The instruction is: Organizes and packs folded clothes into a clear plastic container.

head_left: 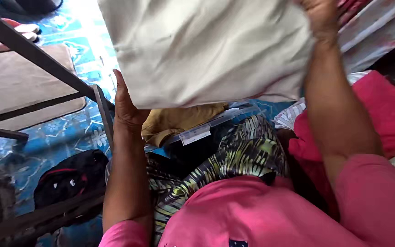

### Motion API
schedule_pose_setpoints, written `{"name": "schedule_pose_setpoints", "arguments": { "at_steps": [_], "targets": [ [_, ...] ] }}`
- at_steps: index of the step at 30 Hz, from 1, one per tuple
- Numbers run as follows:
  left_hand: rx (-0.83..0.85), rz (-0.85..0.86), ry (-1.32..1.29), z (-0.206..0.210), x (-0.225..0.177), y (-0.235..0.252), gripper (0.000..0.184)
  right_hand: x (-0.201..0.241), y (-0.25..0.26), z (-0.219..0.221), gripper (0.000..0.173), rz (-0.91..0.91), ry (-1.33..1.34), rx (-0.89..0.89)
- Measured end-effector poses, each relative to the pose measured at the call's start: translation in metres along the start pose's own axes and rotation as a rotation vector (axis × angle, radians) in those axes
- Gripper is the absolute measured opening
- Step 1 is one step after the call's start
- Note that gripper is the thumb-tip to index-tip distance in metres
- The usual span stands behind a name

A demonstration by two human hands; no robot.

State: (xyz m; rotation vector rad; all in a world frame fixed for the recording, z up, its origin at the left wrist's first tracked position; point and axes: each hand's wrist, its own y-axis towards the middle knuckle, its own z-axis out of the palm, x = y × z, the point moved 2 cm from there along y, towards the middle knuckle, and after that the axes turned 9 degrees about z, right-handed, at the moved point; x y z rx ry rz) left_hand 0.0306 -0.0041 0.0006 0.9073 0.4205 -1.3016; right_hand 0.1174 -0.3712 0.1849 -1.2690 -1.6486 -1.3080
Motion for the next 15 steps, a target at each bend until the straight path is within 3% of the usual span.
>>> {"name": "schedule_pose_setpoints", "arguments": {
  "at_steps": [2,3,5,7,11,15],
  "targets": [
    [-0.122,-0.069,0.114,-0.003,0.002,-0.005,0.056,-0.057,-0.004,0.027,0.013,0.246,0.098,0.102],
    [-0.203,-0.16,0.241,-0.005,0.007,-0.005,0.059,-0.095,-0.004,0.034,0.015,0.374,0.065,0.115],
    [-0.303,-0.316,0.506,-0.009,0.021,-0.004,0.049,-0.168,-0.01,0.047,0.029,0.611,-0.055,0.156],
    [-0.327,-0.365,0.664,-0.005,0.032,-0.001,0.045,-0.211,-0.027,0.059,0.036,0.743,-0.196,0.211],
    [-0.339,-0.32,0.773,0.024,0.036,0.007,0.063,-0.227,-0.03,0.064,0.039,0.703,-0.298,0.071],
    [-0.199,-0.323,0.953,0.05,0.047,0.002,0.077,-0.231,-0.009,0.041,0.04,0.637,-0.464,-0.001]
  ]
}}
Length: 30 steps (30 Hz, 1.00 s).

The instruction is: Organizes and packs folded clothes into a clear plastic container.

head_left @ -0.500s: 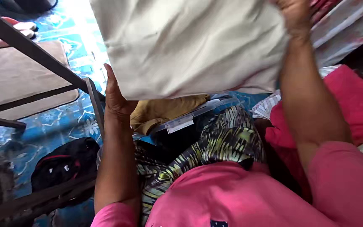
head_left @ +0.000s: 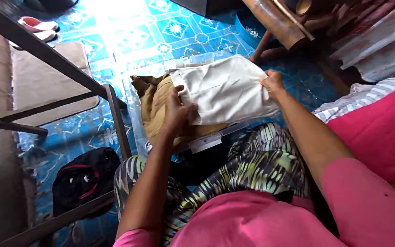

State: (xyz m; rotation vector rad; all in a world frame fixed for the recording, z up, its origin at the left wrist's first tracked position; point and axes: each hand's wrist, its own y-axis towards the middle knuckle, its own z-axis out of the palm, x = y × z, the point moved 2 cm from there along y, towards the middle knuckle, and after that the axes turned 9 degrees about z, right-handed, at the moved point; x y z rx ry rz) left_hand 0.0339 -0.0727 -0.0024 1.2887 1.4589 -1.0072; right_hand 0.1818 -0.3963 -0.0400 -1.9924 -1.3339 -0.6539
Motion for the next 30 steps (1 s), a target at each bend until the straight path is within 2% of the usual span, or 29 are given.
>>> {"name": "schedule_pose_setpoints", "arguments": {
  "at_steps": [2,4,6,7,9,11,15,18,21,25,27,30],
  "targets": [
    [-0.023,0.096,0.269,0.008,-0.009,-0.014,0.08,-0.001,-0.003,-0.005,0.055,-0.019,-0.115,0.053],
    [-0.058,0.262,0.49,0.014,-0.02,-0.022,0.085,0.002,-0.018,-0.01,0.075,-0.119,-0.159,0.166],
    [0.003,0.444,0.544,0.02,-0.02,-0.021,0.083,0.007,-0.045,-0.017,0.085,-0.225,-0.22,0.32],
    [0.077,0.467,0.576,0.024,-0.017,-0.02,0.082,0.008,-0.059,-0.02,0.084,-0.256,-0.255,0.408],
    [0.261,0.384,0.669,0.033,-0.006,-0.018,0.08,0.005,-0.071,-0.019,0.083,-0.267,-0.333,0.529],
    [0.343,0.333,0.738,0.042,0.003,-0.015,0.082,-0.007,-0.063,-0.005,0.084,-0.233,-0.396,0.559],
    [0.341,0.332,0.812,0.053,0.006,-0.013,0.083,-0.015,-0.05,0.039,0.108,-0.099,-0.576,0.532],
    [0.336,0.363,0.837,0.061,0.012,-0.01,0.083,-0.016,-0.048,0.049,0.115,-0.029,-0.63,0.503],
    [0.363,0.351,0.814,0.056,0.012,-0.012,0.084,-0.023,-0.05,0.042,0.099,-0.118,-0.556,0.485],
    [0.365,0.384,0.822,0.051,0.022,-0.005,0.088,-0.019,-0.087,0.021,0.044,-0.174,-0.365,0.43],
    [0.376,0.38,0.808,0.05,0.025,0.0,0.091,-0.022,-0.108,0.007,0.035,-0.207,-0.259,0.396],
    [0.38,0.391,0.771,0.047,0.027,0.004,0.093,-0.037,-0.135,-0.022,0.032,-0.227,-0.229,0.333]
  ]
}}
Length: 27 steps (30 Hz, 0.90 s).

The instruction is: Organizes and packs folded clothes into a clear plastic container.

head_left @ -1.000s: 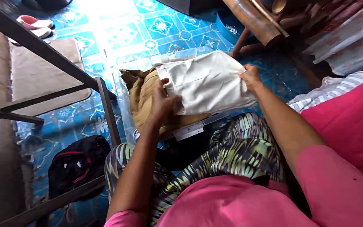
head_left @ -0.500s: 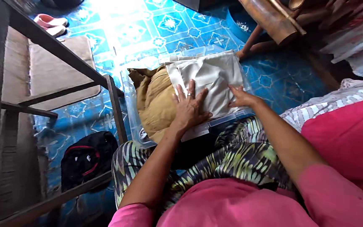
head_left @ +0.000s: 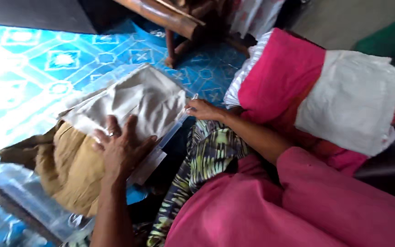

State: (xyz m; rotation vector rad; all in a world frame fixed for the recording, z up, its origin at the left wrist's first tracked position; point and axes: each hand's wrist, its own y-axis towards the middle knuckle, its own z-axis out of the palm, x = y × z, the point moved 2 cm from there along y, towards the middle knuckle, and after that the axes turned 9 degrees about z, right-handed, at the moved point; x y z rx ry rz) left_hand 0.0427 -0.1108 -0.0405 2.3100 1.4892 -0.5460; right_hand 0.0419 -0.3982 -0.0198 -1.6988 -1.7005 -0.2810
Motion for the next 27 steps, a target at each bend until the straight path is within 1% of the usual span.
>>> {"name": "schedule_pose_setpoints", "arguments": {
  "at_steps": [2,5,7,11,12,14,16,18,20,22,24,27],
  "targets": [
    [-0.01,0.007,0.003,0.002,0.006,0.0,0.094,-0.016,-0.027,-0.017,0.032,0.038,-0.008,-0.09],
    [0.0,0.001,0.026,0.004,0.012,0.001,0.1,-0.047,-0.069,-0.047,0.033,0.16,0.014,-0.314],
    [0.004,0.008,0.025,0.002,0.012,0.002,0.1,-0.068,-0.1,-0.072,0.035,0.316,-0.009,-0.481],
    [0.018,0.002,0.035,0.0,0.014,0.002,0.104,-0.115,-0.163,-0.121,0.046,0.695,-0.128,-0.851],
    [0.021,-0.003,0.044,0.001,0.015,0.002,0.105,-0.125,-0.178,-0.131,0.048,0.782,-0.128,-0.924],
    [0.019,-0.005,0.05,0.002,0.019,0.003,0.108,-0.143,-0.207,-0.146,0.054,0.932,-0.084,-0.989],
    [0.019,-0.005,0.048,0.004,0.022,0.003,0.11,-0.154,-0.236,-0.151,0.06,1.013,-0.046,-0.924],
    [0.016,-0.005,0.054,0.007,0.03,0.005,0.112,-0.158,-0.262,-0.146,0.065,1.036,-0.08,-0.76],
    [0.018,-0.003,0.051,0.01,0.036,0.006,0.114,-0.162,-0.283,-0.134,0.077,1.059,-0.145,-0.574],
    [0.028,0.0,0.051,0.01,0.039,0.007,0.115,-0.169,-0.298,-0.117,0.093,1.074,-0.18,-0.471],
    [0.031,0.0,0.057,0.011,0.042,0.008,0.115,-0.179,-0.308,-0.101,0.104,1.041,-0.214,-0.465],
    [0.029,-0.001,0.058,0.01,0.044,0.009,0.115,-0.193,-0.312,-0.09,0.106,0.985,-0.274,-0.527]
  ]
}}
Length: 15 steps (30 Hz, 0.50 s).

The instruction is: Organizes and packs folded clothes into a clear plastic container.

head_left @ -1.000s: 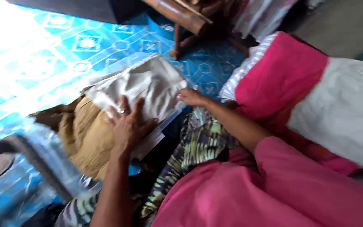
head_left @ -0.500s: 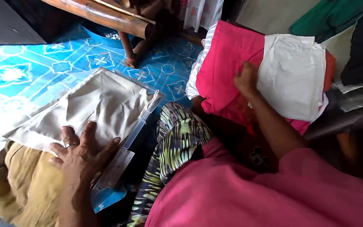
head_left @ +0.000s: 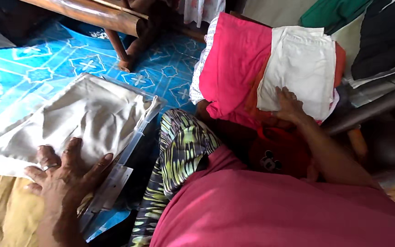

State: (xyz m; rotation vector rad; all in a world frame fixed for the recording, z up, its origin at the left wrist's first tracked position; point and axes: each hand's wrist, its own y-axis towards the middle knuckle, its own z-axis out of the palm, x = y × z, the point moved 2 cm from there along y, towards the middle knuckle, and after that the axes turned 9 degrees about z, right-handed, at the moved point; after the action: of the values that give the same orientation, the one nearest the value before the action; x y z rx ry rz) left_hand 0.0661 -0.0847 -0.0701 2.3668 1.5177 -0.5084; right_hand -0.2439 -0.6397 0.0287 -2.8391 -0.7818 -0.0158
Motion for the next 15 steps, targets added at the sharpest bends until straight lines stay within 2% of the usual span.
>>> {"name": "schedule_pose_setpoints", "arguments": {
  "at_steps": [3,7,11,15],
  "targets": [
    [-0.007,0.011,0.004,-0.001,-0.002,-0.001,0.115,-0.002,0.003,0.001,0.099,-0.026,-0.026,0.006],
    [0.001,0.004,0.007,-0.003,-0.007,-0.001,0.114,-0.013,0.008,-0.003,0.06,-0.13,0.019,-0.042],
    [-0.002,-0.001,-0.004,-0.002,-0.006,0.0,0.114,-0.006,-0.001,-0.023,0.036,-0.078,0.072,-0.099],
    [-0.004,0.012,0.004,-0.003,-0.002,0.001,0.117,0.017,-0.005,-0.053,0.037,-0.008,0.119,-0.16]
  ]
}}
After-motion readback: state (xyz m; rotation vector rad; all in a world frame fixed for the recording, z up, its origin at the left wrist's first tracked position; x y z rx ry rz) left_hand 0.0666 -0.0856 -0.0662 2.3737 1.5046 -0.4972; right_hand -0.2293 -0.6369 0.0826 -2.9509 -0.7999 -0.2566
